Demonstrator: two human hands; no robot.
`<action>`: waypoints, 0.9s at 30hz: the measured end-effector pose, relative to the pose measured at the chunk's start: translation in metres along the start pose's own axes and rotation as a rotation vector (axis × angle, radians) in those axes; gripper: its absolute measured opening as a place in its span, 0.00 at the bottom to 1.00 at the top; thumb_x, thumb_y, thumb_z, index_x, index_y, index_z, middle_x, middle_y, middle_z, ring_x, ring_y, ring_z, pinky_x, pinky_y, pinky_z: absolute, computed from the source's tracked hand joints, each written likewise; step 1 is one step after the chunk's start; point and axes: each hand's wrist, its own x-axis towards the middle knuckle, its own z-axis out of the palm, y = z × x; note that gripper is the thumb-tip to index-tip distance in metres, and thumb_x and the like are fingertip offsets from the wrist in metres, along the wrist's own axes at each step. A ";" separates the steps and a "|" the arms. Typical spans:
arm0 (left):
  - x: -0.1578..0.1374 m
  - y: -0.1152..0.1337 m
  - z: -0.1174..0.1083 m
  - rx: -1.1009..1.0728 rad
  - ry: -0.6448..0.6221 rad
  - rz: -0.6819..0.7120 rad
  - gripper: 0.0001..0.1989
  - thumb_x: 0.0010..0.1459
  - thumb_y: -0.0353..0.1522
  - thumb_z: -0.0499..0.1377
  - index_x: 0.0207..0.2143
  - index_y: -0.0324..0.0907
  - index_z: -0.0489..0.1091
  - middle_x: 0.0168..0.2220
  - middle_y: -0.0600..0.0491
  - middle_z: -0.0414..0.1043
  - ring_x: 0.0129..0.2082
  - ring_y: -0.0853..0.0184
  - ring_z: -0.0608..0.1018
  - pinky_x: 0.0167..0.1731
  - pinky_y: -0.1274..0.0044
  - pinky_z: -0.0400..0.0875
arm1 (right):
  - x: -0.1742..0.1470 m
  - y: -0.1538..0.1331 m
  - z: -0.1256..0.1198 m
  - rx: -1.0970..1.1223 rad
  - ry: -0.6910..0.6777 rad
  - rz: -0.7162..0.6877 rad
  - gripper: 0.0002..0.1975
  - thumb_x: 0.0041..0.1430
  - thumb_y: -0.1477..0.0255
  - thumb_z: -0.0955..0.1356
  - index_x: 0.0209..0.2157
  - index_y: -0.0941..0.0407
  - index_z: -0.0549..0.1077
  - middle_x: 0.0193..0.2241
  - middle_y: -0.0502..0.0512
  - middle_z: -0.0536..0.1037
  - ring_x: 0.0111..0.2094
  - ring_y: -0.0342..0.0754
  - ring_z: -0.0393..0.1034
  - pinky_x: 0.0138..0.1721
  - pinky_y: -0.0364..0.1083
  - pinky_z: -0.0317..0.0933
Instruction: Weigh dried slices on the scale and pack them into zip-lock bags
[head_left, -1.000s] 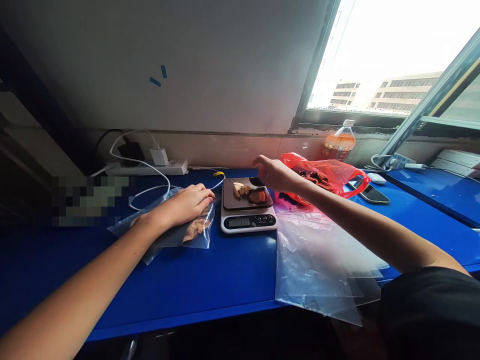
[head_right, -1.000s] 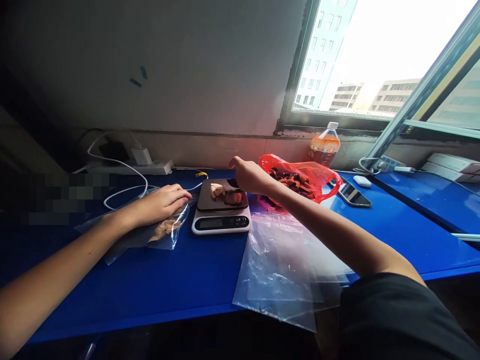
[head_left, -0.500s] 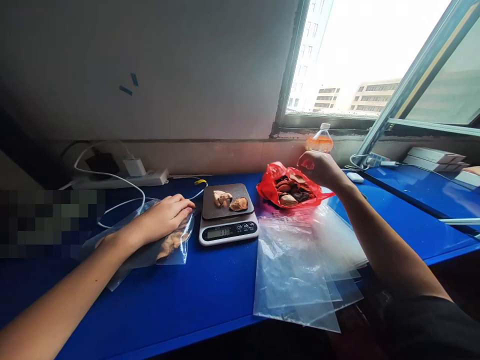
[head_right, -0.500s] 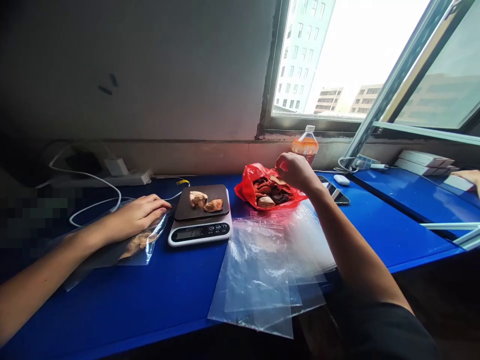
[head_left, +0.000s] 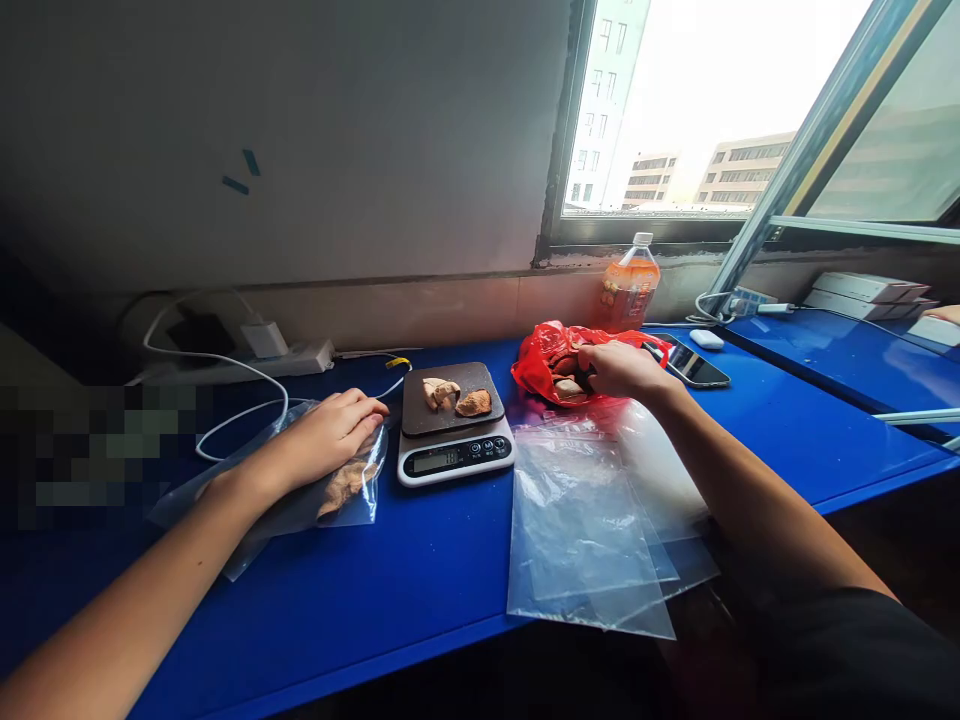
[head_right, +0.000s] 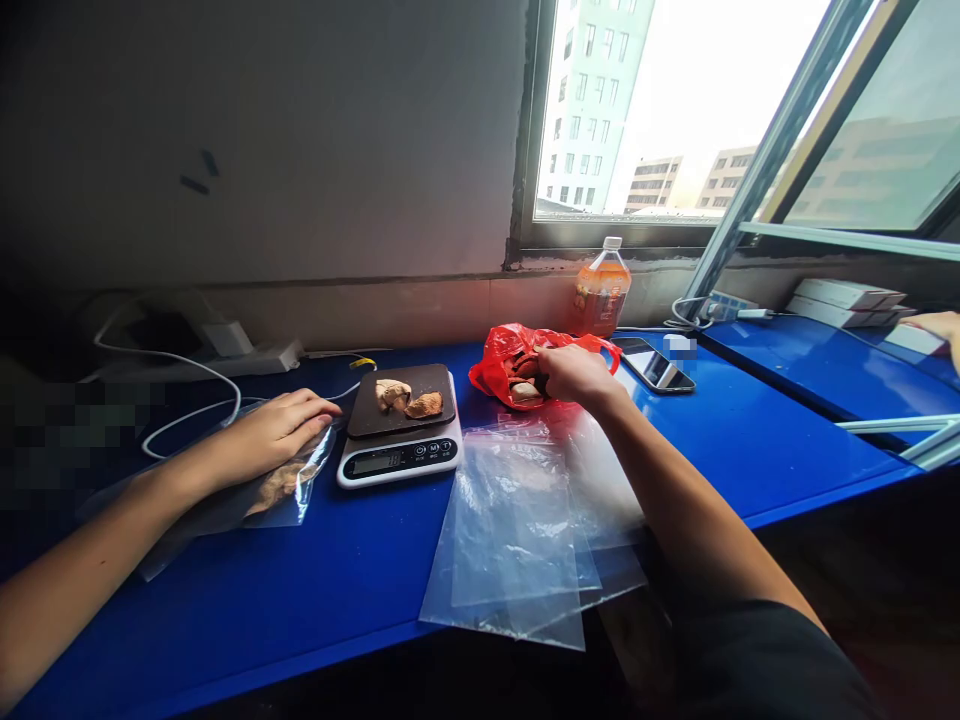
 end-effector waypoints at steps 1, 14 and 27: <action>0.000 0.001 -0.001 -0.001 -0.001 -0.001 0.24 0.63 0.42 0.46 0.48 0.44 0.76 0.45 0.46 0.76 0.47 0.55 0.78 0.50 0.65 0.72 | 0.000 0.001 -0.004 0.018 0.006 0.043 0.06 0.50 0.74 0.72 0.33 0.53 0.79 0.31 0.54 0.82 0.30 0.48 0.74 0.27 0.43 0.59; -0.002 0.001 0.003 0.006 0.006 0.018 0.24 0.64 0.42 0.44 0.48 0.44 0.76 0.45 0.47 0.76 0.48 0.56 0.77 0.52 0.65 0.70 | 0.000 -0.050 -0.004 0.988 0.151 -0.174 0.13 0.54 0.63 0.72 0.38 0.55 0.76 0.38 0.56 0.81 0.40 0.51 0.79 0.42 0.51 0.74; -0.006 0.002 0.006 0.004 0.007 0.042 0.21 0.67 0.39 0.46 0.49 0.45 0.76 0.46 0.47 0.76 0.48 0.56 0.76 0.51 0.65 0.70 | 0.039 -0.118 0.027 0.217 0.066 -0.598 0.12 0.62 0.80 0.66 0.42 0.57 0.80 0.41 0.59 0.81 0.44 0.50 0.73 0.47 0.49 0.66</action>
